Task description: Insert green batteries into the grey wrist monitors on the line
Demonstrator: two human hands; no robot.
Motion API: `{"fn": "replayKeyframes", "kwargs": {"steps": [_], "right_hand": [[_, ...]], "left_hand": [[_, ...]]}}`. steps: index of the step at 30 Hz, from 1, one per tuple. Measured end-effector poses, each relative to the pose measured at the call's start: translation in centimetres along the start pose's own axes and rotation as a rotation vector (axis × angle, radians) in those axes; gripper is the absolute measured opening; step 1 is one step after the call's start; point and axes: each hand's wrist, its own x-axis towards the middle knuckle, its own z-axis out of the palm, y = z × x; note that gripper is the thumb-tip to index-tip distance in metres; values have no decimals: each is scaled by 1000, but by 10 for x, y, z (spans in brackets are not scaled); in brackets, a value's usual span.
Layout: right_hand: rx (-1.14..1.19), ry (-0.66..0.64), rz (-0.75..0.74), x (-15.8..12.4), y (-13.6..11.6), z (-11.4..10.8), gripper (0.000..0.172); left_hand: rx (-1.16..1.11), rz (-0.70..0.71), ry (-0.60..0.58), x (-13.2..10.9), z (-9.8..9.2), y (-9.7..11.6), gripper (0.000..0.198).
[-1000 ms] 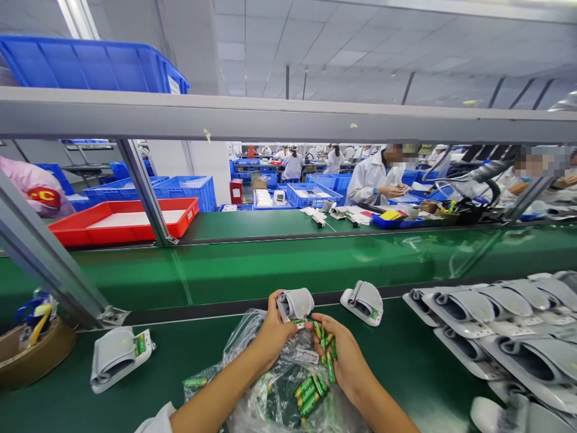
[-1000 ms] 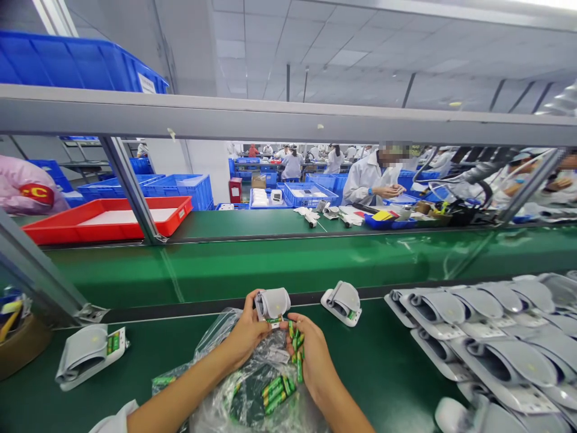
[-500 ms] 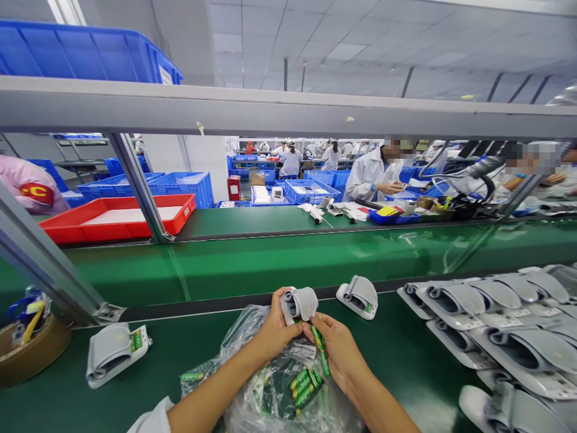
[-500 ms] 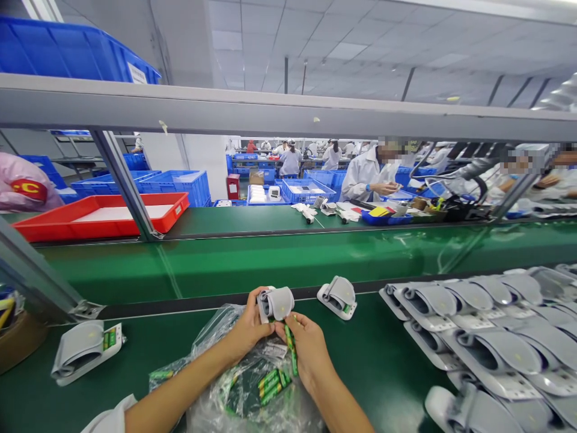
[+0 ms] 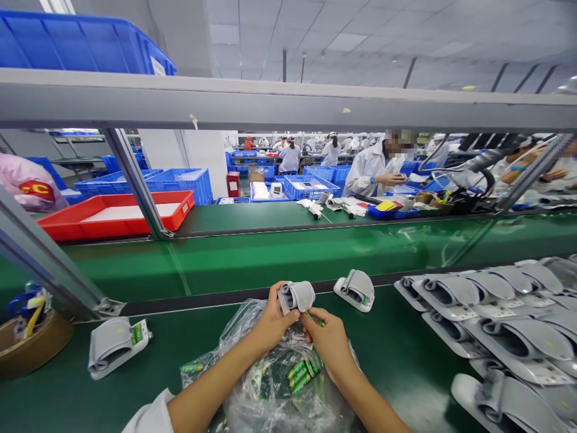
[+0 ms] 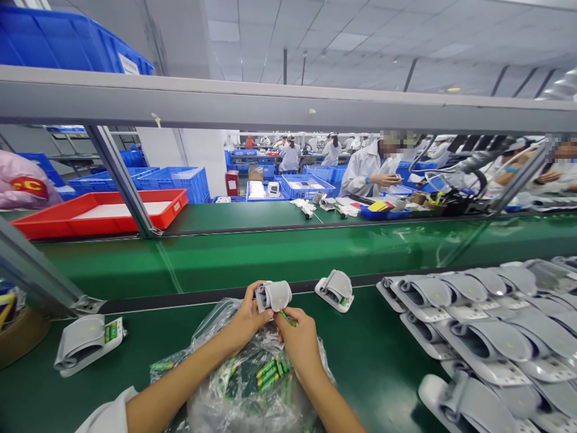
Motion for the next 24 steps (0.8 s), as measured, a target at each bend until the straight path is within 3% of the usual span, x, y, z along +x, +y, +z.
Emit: {"fn": "replayKeyframes", "kwargs": {"steps": [6,11,19,22,24], "right_hand": [[-245,-99,-157,3,10,-5,53],[-257,-84,-200,-1,10,-7,58],[75,7,-63,-5,-2,-3,61],[194,30,19,0,-1,1,51],[226,11,61,5,-1,5,40]], "left_hand": [[-37,-82,152,1,2,5,96],[-14,-71,201,0,5,8,88],[4,-91,340,-1,9,13,78],[127,-38,339,0,9,21,78],[256,17,275,11,7,28,74]]}}
